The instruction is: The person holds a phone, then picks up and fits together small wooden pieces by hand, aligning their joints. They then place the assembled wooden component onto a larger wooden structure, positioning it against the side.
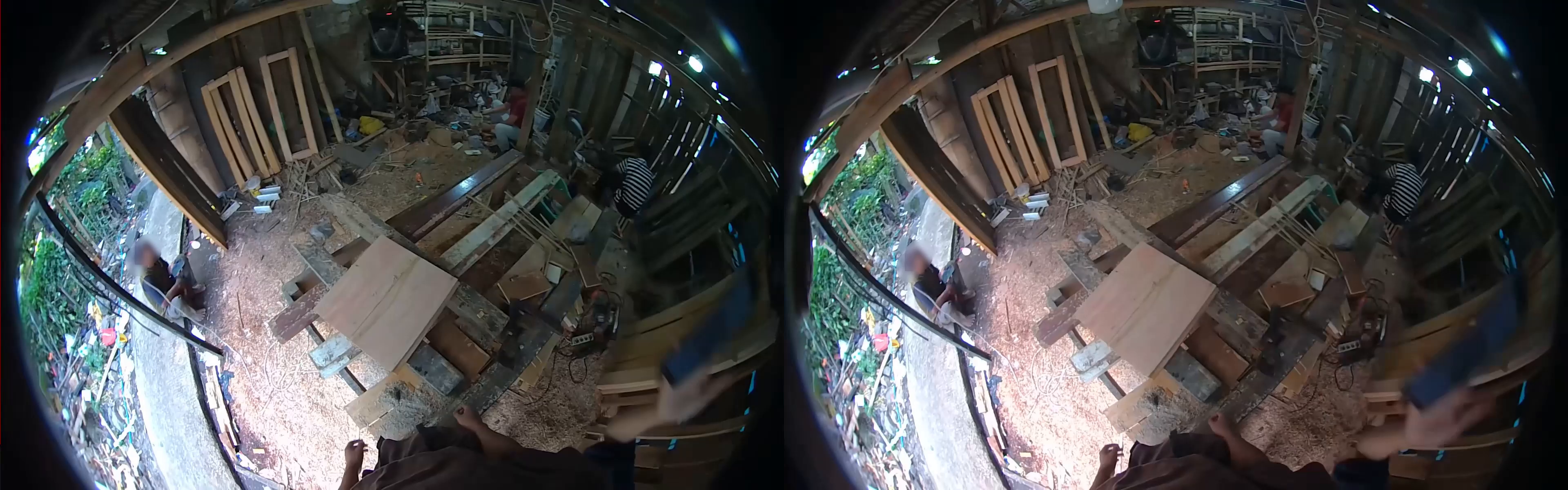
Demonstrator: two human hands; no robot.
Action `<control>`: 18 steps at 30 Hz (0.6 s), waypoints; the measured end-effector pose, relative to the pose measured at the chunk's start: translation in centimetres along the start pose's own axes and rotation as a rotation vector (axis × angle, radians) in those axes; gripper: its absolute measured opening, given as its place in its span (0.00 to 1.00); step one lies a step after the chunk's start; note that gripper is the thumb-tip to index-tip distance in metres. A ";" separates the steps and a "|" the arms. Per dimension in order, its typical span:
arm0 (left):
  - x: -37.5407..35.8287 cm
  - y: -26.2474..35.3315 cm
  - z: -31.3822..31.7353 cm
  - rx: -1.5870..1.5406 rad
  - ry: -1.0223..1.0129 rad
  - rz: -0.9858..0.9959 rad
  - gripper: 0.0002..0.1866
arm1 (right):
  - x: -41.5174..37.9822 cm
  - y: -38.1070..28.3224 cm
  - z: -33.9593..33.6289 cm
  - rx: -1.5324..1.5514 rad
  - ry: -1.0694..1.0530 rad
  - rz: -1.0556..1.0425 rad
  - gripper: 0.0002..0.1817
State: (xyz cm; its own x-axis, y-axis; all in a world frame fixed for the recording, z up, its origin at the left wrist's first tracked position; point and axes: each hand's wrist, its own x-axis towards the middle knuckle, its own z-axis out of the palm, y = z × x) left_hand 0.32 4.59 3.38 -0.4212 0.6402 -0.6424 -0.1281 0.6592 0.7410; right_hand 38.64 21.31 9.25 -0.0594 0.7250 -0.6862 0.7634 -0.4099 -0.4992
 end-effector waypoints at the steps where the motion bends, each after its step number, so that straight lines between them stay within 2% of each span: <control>1: -0.4 1.8 0.5 -0.007 0.008 0.023 0.15 | 4.0 3.5 3.8 0.126 0.125 0.018 0.25; 2: 0.1 2.9 0.9 -0.036 -0.003 0.093 0.16 | 6.7 4.5 5.5 0.183 0.213 -0.122 0.16; 3: 0.9 3.5 1.2 -0.062 -0.012 0.161 0.16 | 3.8 0.4 2.0 0.206 0.181 -0.165 0.18; 4: 1.3 5.0 1.7 -0.036 0.001 0.214 0.16 | 6.9 1.3 3.2 0.275 0.222 -0.257 0.15; 10: 1.9 14.7 5.2 -0.011 0.017 0.430 0.17 | 9.0 -7.6 -0.3 0.453 0.284 -0.542 0.17; 14: 0.5 18.8 7.3 0.038 0.075 0.483 0.20 | 7.6 -12.7 -3.3 0.505 0.149 -0.568 0.21; 18: -2.4 20.8 9.8 0.034 0.125 0.454 0.21 | 7.4 -12.1 -3.5 0.566 0.139 -0.586 0.23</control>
State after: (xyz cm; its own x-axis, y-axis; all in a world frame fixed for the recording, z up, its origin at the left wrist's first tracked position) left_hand 7.45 20.62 18.47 -0.5324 0.8161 -0.2247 0.1231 0.3373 0.9333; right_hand 31.21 33.60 12.03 -0.2388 0.9545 -0.1787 0.1915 -0.1341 -0.9723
